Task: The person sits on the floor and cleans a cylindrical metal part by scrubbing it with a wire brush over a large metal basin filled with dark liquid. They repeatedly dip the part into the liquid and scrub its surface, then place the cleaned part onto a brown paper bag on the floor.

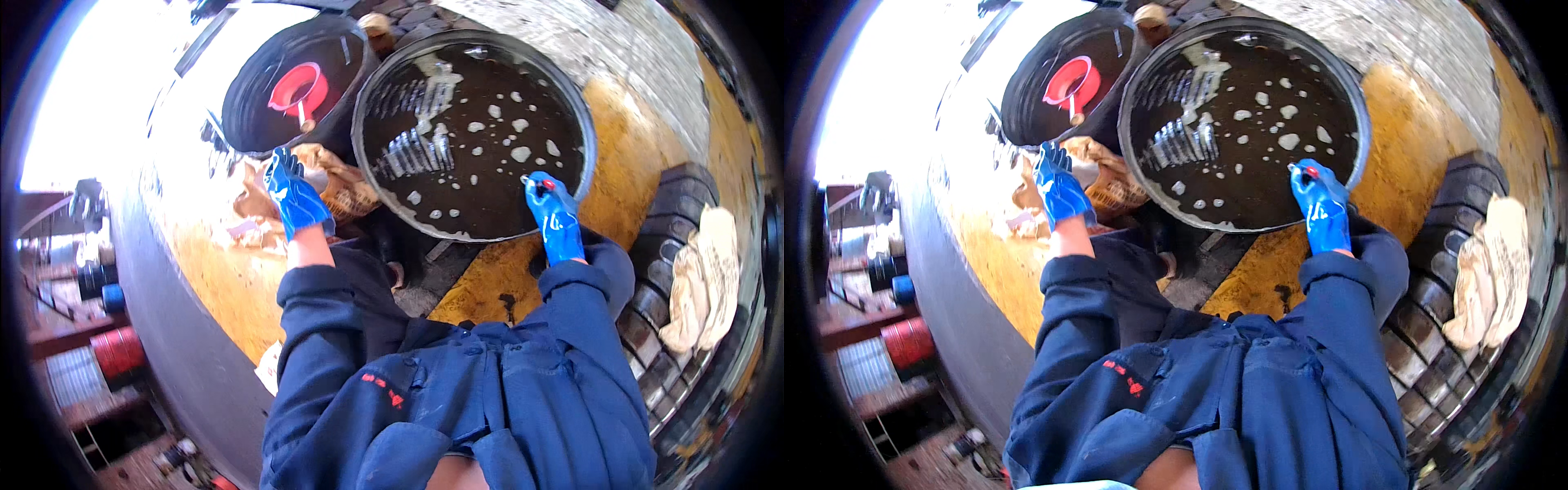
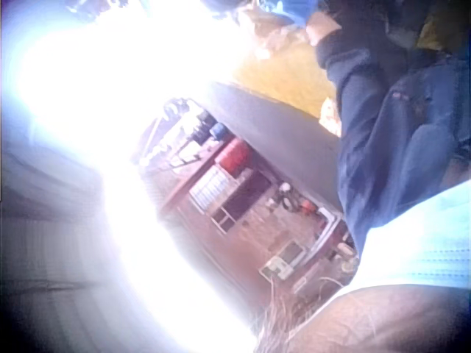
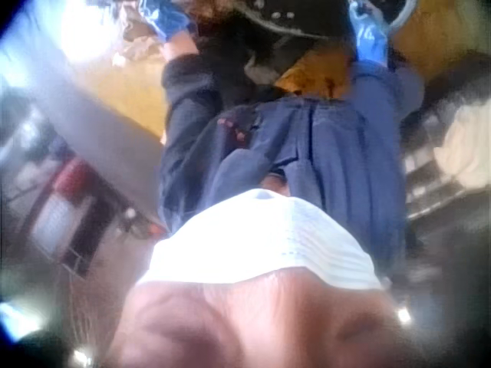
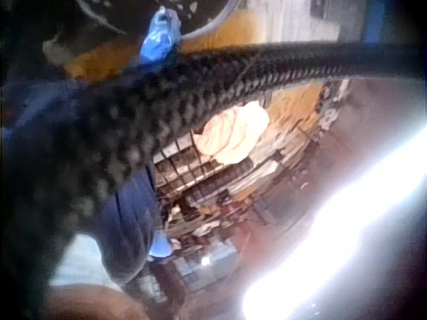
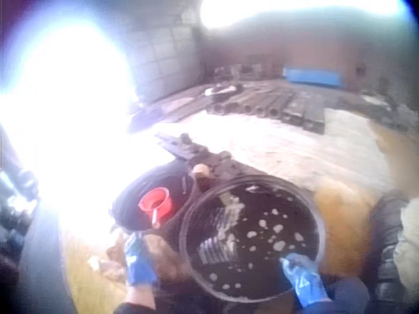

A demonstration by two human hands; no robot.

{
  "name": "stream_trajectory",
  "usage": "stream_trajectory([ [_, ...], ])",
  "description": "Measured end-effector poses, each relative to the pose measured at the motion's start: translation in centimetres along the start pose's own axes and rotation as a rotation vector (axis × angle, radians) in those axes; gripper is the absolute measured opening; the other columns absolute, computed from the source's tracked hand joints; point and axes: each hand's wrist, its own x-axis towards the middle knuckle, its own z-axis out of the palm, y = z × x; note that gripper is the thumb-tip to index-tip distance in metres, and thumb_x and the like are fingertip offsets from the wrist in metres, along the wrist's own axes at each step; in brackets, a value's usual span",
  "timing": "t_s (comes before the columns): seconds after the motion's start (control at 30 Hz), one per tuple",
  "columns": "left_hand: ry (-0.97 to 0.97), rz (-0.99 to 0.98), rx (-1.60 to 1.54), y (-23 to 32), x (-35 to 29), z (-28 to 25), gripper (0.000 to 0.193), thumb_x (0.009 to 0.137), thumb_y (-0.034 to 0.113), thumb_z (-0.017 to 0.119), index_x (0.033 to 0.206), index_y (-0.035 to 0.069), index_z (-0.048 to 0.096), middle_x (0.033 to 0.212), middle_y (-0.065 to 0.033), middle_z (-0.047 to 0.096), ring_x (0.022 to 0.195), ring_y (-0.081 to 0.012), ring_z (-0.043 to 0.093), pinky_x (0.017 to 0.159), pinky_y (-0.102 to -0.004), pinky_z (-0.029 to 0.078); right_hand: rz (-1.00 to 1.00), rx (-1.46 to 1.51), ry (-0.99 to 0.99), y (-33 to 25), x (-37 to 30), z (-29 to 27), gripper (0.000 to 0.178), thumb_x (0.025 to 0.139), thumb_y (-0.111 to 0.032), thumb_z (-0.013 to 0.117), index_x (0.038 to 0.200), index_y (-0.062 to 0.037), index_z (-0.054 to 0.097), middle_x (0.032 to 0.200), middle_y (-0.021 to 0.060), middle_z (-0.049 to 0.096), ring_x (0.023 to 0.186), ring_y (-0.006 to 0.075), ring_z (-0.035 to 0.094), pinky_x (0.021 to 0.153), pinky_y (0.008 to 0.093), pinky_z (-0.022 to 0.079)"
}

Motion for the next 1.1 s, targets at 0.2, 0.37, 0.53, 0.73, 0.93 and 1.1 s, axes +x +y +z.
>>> stream_trajectory([
  [0.2, -0.656, 0.074, 0.192, 0.9, -12.4, 14.2, 0.017, 0.093, 0.015, 0.072, 0.106, 0.005, 0.077, 0.1, -0.005, 0.076, 0.091, -0.0146, 0.07, 0.081, -0.0297, 0.056, 0.183, -0.229, -0.156, -1.1, 0.4, -1.7, 0.03, 0.097, -0.047, 0.059, 0.097, -0.0196, 0.071, 0.101, 0.0121, 0.076, 0.099, 0.0397, 0.07, 0.08, 0.0521, 0.058],
  [0.37, -1.004, 0.231, 0.646, -7.4, -15.2, 19.7, 0.035, 0.094, 0.023, 0.078, 0.12, 0.001, 0.068, 0.1, -0.0055, 0.074, 0.086, -0.0136, 0.07, 0.074, -0.0282, 0.056, 0.245, -0.191, -0.187, -4.3, 0.6, -2.6, 0.027, 0.095, -0.044, 0.062, 0.094, -0.0185, 0.07, 0.1, 0.0121, 0.076, 0.095, 0.0407, 0.071, 0.081, 0.0496, 0.059],
  [0.53, -0.939, 0.357, 0.931, -10.4, -18.1, 25.8, 0.083, 0.077, 0.042, 0.09, 0.139, -0.003, 0.056, 0.124, -0.0214, 0.071, 0.117, -0.0335, 0.068, 0.101, -0.0419, 0.054, 0.162, -0.199, -0.004, -3.1, -0.1, -1.7, 0.022, 0.091, -0.04, 0.068, 0.09, -0.0178, 0.069, 0.092, 0.0137, 0.074, 0.087, 0.0404, 0.071, 0.076, 0.0505, 0.058],
  [0.73, -0.994, 0.616, 1.234, -9.3, -20.9, 31.7, 0.096, 0.072, 0.054, 0.086, 0.143, -0.002, 0.054, 0.132, -0.0275, 0.066, 0.124, -0.0415, 0.063, 0.11, -0.0462, 0.047, 0.18, -0.165, -0.07, -3.1, 0.1, -2.6, 0.022, 0.087, -0.037, 0.072, 0.09, -0.0156, 0.069, 0.093, 0.0131, 0.075, 0.087, 0.0396, 0.072, 0.074, 0.0483, 0.058],
  [0.93, -1.052, 0.464, 1.526, -11.4, -20.0, 34.2, 0.089, 0.074, 0.047, 0.085, 0.143, 0.002, 0.054, 0.135, -0.027, 0.064, 0.126, -0.0435, 0.061, 0.107, -0.0476, 0.051, 0.085, -0.163, -0.009, -2.9, 0.0, -1.6, 0.022, 0.086, -0.036, 0.072, 0.095, -0.0165, 0.068, 0.091, 0.013, 0.075, 0.084, 0.0378, 0.073, 0.07, 0.0469, 0.057],
  [1.1, -1.059, 0.561, 1.833, -11.2, -21.3, 37.2, 0.064, 0.081, 0.034, 0.081, 0.137, 0.008, 0.062, 0.132, -0.0204, 0.068, 0.122, -0.0386, 0.066, 0.102, -0.049, 0.054, 0.148, -0.183, -0.028, -2.0, -0.5, -1.5, 0.023, 0.086, -0.037, 0.073, 0.095, -0.0164, 0.067, 0.087, 0.0118, 0.074, 0.079, 0.0356, 0.073, 0.066, 0.0476, 0.057],
])
